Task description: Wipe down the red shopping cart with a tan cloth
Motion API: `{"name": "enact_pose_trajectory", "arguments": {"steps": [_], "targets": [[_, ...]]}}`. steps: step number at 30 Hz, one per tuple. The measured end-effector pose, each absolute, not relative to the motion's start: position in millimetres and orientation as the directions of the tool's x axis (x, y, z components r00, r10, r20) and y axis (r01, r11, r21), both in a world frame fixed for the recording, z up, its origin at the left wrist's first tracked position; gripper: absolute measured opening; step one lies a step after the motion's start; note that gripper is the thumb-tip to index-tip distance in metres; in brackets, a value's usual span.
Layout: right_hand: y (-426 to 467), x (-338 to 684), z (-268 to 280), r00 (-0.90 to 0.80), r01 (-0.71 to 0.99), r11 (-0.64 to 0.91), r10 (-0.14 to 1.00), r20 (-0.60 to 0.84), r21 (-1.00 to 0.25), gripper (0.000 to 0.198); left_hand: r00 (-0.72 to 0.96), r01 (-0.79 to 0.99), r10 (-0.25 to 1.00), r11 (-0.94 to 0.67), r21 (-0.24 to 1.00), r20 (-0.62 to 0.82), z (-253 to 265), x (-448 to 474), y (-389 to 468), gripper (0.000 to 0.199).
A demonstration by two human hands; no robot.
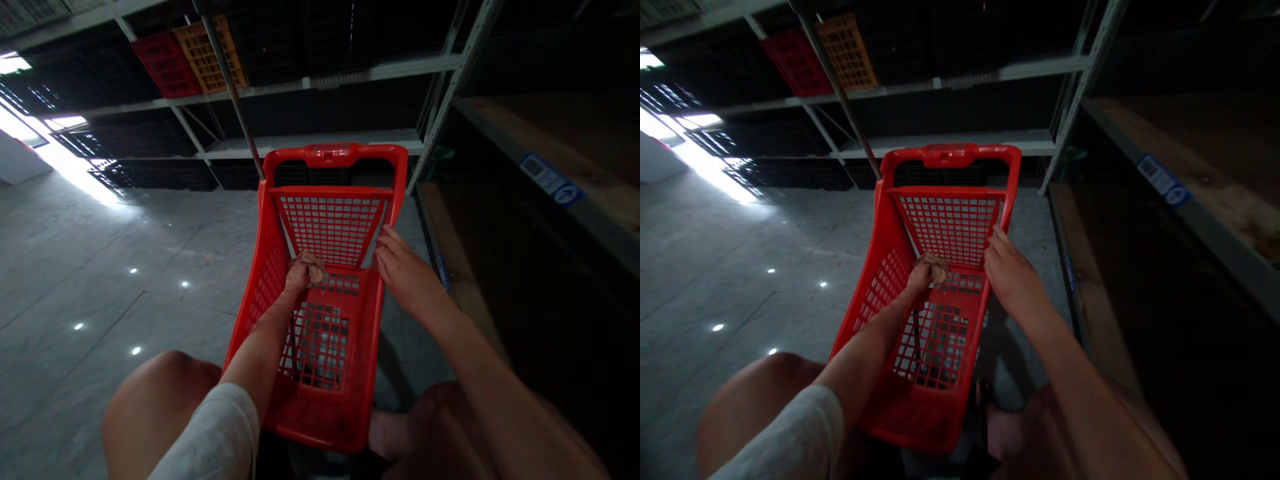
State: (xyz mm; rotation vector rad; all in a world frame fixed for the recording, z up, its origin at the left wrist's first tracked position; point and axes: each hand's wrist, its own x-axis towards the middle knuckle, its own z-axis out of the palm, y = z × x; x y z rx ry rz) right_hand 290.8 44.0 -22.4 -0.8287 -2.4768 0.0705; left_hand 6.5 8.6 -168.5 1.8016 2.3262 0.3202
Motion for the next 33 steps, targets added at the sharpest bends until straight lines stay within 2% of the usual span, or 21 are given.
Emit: {"name": "enact_pose_trajectory", "arguments": {"steps": [3,5,6,8,10,11,13,16,18,21,23,25,27,29,31,33], "targets": [[44,292,-22,-0.683,0.549,0.811,0.574,0.451,-0.201,0.028,-0.384,0.882,0.915,0.325,0.343,0.121,-160,2,19,0.025],[44,292,-22,-0.687,0.547,0.812,0.574,0.446,-0.202,0.027,-0.485,0.841,0.831,0.358,0.405,0.272,-135,-4,41,0.033],[44,292,-22,-0.687,0.545,0.813,0.574,0.446,-0.205,0.027,-0.53,0.822,0.762,0.354,0.446,0.372,-119,-6,54,0.034],[44,291,-22,-0.686,0.542,0.813,0.574,0.448,-0.212,0.027,-0.593,0.794,0.519,0.248,0.556,0.615,-86,-11,78,0.03],[45,290,-23,-0.681,0.544,0.811,0.577,0.45,-0.216,0.027,-0.573,0.813,0.355,0.13,0.568,0.739,-62,-13,95,0.023],[45,290,-23,-0.679,0.544,0.81,0.578,0.452,-0.219,0.028,-0.552,0.826,0.338,0.094,0.557,0.762,-55,-13,99,0.022],[45,290,-24,-0.674,0.544,0.808,0.582,0.455,-0.227,0.028,-0.527,0.83,0.399,0.051,0.556,0.751,-56,-12,99,0.032],[45,290,-26,-0.668,0.54,0.809,0.58,0.466,-0.232,0.028,-0.541,0.785,0.566,0.073,0.616,0.622,-84,-13,83,0.038],[44,290,-26,-0.668,0.538,0.812,0.575,0.473,-0.227,0.027,-0.57,0.744,0.669,0.174,0.646,0.476,-108,-14,66,0.036],[44,290,-26,-0.666,0.538,0.813,0.572,0.478,-0.223,0.028,-0.554,0.711,0.812,0.344,0.613,0.186,-138,-13,38,0.036],[45,290,-26,-0.666,0.545,0.808,0.579,0.471,-0.223,0.028,-0.523,0.699,0.852,0.412,0.584,0.024,-150,-10,24,0.026],[45,289,-25,-0.669,0.552,0.803,0.587,0.456,-0.225,0.029,-0.518,0.687,0.854,0.451,0.57,-0.052,-154,-6,18,0.018],[46,288,-25,-0.672,0.552,0.8,0.593,0.444,-0.234,0.028,-0.535,0.682,0.843,0.472,0.559,-0.059,-147,-2,21,0.018],[46,288,-25,-0.669,0.552,0.796,0.601,0.438,-0.249,0.028,-0.568,0.685,0.823,0.467,0.56,0.009,-128,0,33,0.016],[46,288,-25,-0.667,0.55,0.795,0.602,0.439,-0.255,0.029,-0.603,0.689,0.776,0.39,0.61,0.186,-100,1,49,0.011],[47,289,-25,-0.676,0.545,0.802,0.593,0.437,-0.246,0.031,-0.606,0.708,0.675,0.214,0.673,0.422,-67,2,63,0.012]]}}
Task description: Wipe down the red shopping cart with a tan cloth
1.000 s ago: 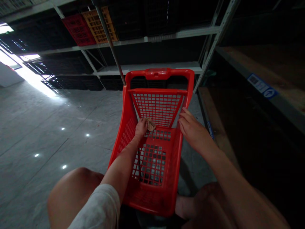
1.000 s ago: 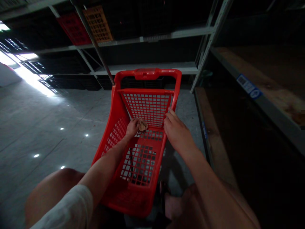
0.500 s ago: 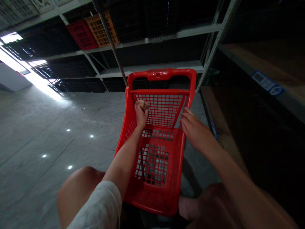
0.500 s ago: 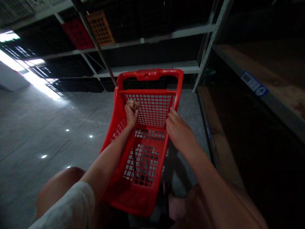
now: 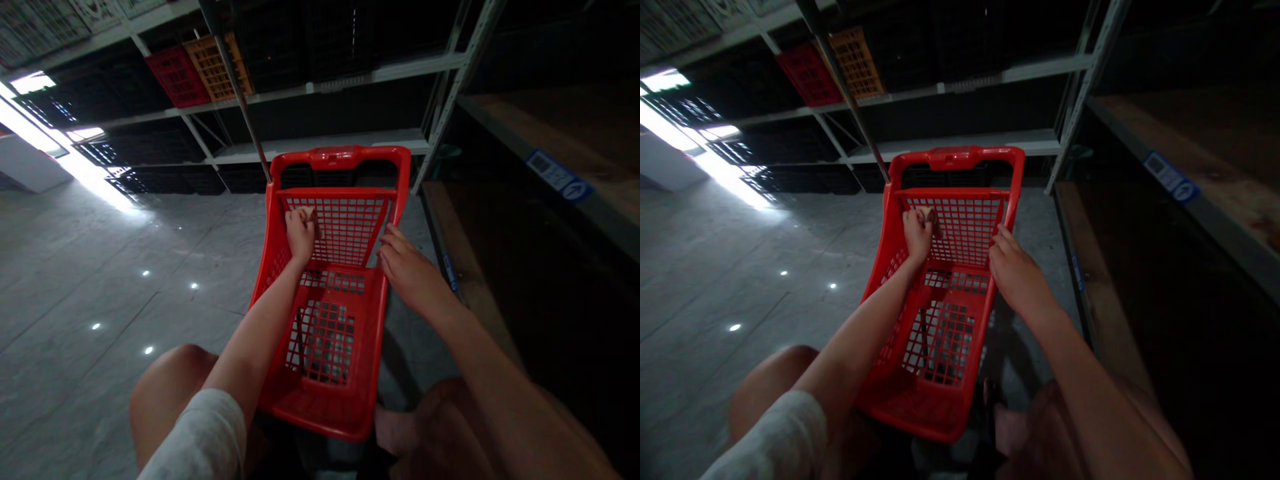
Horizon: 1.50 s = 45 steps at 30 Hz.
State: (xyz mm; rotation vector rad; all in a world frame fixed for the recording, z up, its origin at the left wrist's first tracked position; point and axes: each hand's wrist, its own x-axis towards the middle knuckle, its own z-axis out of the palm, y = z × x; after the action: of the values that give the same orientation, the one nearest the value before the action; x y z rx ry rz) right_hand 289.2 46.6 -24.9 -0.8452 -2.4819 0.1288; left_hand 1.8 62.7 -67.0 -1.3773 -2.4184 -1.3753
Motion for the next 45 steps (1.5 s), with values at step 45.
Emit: {"name": "enact_pose_trajectory", "arguments": {"steps": [45], "targets": [[18,60,-2,-0.81,0.186,0.899,0.369,0.456,-0.397,0.035,-0.434,0.132,0.899,0.133,0.982,-0.063,-13,-107,-70,0.042]]}}
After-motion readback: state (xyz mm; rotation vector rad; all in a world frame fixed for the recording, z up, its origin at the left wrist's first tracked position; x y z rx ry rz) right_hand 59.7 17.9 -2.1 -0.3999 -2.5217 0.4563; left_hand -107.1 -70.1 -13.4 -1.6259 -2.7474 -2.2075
